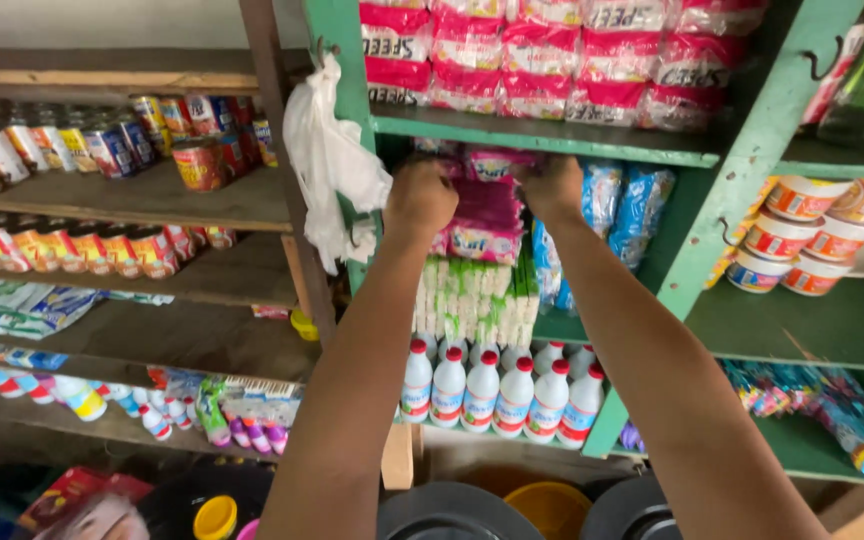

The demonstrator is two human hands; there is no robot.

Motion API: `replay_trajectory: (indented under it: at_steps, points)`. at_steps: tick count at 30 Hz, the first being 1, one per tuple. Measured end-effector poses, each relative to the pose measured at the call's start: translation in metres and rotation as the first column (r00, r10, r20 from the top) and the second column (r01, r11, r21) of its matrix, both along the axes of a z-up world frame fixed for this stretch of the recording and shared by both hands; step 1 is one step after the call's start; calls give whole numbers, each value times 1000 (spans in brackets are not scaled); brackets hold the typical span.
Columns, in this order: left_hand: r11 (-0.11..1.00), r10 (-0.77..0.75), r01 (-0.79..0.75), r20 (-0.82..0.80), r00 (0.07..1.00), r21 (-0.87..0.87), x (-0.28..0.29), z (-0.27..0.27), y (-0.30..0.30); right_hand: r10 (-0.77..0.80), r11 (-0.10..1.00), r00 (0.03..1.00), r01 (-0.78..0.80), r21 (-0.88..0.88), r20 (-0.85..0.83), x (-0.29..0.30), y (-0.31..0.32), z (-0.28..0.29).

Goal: Wiping detergent sachets with a cloth and organizing them on grocery store shelves.

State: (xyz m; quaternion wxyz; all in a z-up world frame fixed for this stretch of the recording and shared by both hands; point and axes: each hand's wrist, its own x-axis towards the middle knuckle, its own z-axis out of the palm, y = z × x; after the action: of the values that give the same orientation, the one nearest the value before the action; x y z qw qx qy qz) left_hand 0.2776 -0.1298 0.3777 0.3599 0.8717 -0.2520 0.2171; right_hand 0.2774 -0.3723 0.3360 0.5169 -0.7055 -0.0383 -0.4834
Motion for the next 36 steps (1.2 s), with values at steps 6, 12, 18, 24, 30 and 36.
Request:
replay_trajectory:
  at_steps: [6, 12, 18, 24, 30, 36]
  points:
    - [979, -199, 202, 342, 918, 26, 162, -54, -52, -339, 938, 919, 314, -145, -200, 52, -13, -1]
    - [983, -35, 89, 313, 949, -160, 168, -47, -59, -46, 998, 986, 51, 30, -160, 75, -20, -16]
    - [985, 166, -168, 75, 983, 31, 241, -57, -89, -137, 977, 972, 101, -190, -188, 55, -9, -9]
    - [798, 25, 146, 275, 961, -585, 476, -122, -185, -227, 961, 919, 159, -225, -322, 60, -4, -1]
    - [820, 42, 68, 178, 983, -569, 354, -116, -131, -33, 985, 987, 5, -173, -156, 75, -16, -16]
    - [968, 48, 4, 200, 979, -250, 390, -103, -148, 66, 982, 988, -89, -165, -142, 77, -17, -18]
